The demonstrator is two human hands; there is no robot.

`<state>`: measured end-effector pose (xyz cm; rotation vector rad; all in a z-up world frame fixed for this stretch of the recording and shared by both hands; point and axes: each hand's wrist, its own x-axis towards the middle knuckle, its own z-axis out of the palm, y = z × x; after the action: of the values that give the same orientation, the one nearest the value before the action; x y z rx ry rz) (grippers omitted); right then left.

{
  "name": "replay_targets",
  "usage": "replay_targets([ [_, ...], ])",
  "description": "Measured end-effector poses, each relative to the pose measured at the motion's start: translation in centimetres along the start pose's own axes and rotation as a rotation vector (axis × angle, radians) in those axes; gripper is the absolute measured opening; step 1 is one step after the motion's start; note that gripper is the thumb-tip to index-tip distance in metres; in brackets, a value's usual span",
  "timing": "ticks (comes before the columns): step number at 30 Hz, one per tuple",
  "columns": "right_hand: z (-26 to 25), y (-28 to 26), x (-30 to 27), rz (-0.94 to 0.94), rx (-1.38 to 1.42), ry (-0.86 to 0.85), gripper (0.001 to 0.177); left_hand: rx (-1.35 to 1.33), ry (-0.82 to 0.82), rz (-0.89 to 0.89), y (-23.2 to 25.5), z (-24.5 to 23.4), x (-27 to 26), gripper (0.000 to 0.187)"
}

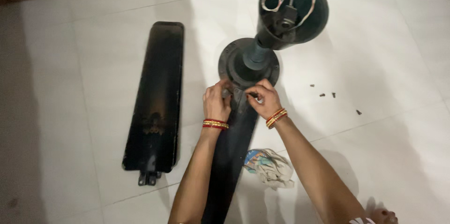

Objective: The person attaches three fan blades to the motor housing of a ceiling fan lying on the floor, securing each blade with screws. After assembly, the person wipes the central hub and blade roots with a cloth.

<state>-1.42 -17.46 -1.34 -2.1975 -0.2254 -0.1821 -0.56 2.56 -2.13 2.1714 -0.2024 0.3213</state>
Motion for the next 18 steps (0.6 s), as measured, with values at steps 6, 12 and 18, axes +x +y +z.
replay_targets([
  [6,0.4,-1.6,0.3,0.098,0.014,0.018,0.017,0.012,0.151,-0.030,-1.5,-4.9,-1.9,0.052],
  [12,5.8,-8.3,-3.6,-0.210,-0.216,0.228,0.027,0.242,0.292,-0.135,-6.1,-10.3,-4.9,0.047],
  [18,13.7,-13.9,-5.7,-0.078,0.089,-0.141,0.030,0.478,0.369,-0.415,-11.0,-15.2,-8.7,0.067],
])
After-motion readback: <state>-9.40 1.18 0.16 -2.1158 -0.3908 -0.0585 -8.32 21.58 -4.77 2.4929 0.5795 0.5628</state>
